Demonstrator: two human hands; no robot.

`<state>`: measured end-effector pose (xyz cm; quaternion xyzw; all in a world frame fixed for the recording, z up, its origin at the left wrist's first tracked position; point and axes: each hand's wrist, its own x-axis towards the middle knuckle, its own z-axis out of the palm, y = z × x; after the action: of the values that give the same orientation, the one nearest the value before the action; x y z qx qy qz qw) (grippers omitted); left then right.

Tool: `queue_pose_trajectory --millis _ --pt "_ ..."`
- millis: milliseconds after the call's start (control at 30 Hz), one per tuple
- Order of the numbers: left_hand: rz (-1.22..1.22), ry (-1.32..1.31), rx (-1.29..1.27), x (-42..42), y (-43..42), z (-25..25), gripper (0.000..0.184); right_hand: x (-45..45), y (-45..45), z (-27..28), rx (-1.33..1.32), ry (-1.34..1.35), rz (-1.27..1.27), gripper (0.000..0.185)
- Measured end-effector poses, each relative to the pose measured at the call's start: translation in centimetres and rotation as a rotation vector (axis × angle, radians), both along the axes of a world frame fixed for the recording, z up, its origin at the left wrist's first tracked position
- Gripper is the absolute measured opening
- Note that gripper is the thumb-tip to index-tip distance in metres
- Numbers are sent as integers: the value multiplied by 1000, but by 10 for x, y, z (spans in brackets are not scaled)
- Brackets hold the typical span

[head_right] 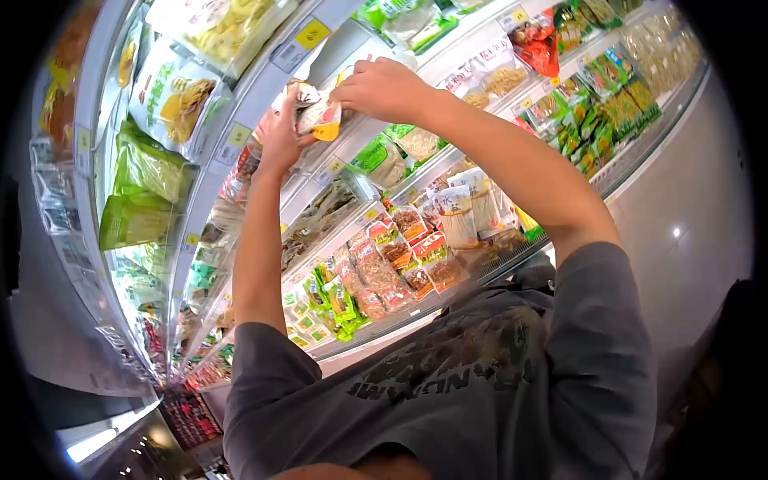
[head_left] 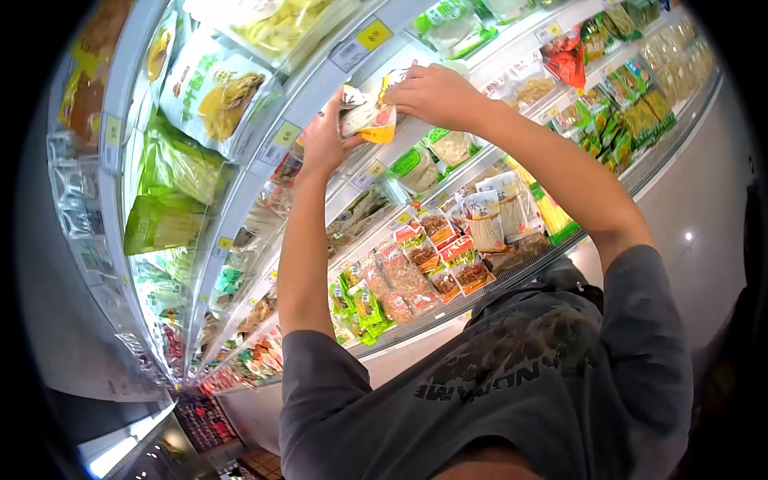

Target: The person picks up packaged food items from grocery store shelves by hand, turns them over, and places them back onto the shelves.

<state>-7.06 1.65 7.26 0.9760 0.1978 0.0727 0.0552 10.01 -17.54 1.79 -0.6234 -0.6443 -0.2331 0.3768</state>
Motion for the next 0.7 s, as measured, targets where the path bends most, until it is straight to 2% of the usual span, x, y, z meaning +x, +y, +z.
queue_pose_trajectory --millis 33,100,133,167,233,300,367,467,533,567,633,700 --pt "9 11 50 1 -1 -2 105 -3 2 -2 -53 -123 -114 19" --pt "29 57 130 5 -1 -2 103 -13 -6 -13 130 -55 -90 17" --pt "26 57 143 6 -1 -2 101 -16 -11 -13 88 18 -42 28" --pt "-13 53 201 7 0 -3 100 -20 -18 -13 -168 80 -80 35" --pt "-28 59 212 8 -3 -2 97 -21 -25 -32 66 -36 -63 45" --pt "-4 122 270 10 -6 -1 99 -18 -24 -44 70 -55 -81 50" --pt "-50 133 307 11 -5 -2 102 -15 -9 -57 166 -155 -232 50" --pt "-81 200 359 15 -8 -3 114 -17 0 -52 49 -136 -277 51" --pt "-82 228 410 13 -10 -5 121 -17 -4 -40 -194 -69 -254 50" --pt "-89 209 407 14 -7 -6 123 -14 -8 -33 -240 -89 -235 44" --pt "-69 210 398 15 -11 -2 122 -3 1 -18 -397 9 -106 36" --pt "-51 237 443 16 -16 3 117 2 -8 -4 -428 21 -81 33"
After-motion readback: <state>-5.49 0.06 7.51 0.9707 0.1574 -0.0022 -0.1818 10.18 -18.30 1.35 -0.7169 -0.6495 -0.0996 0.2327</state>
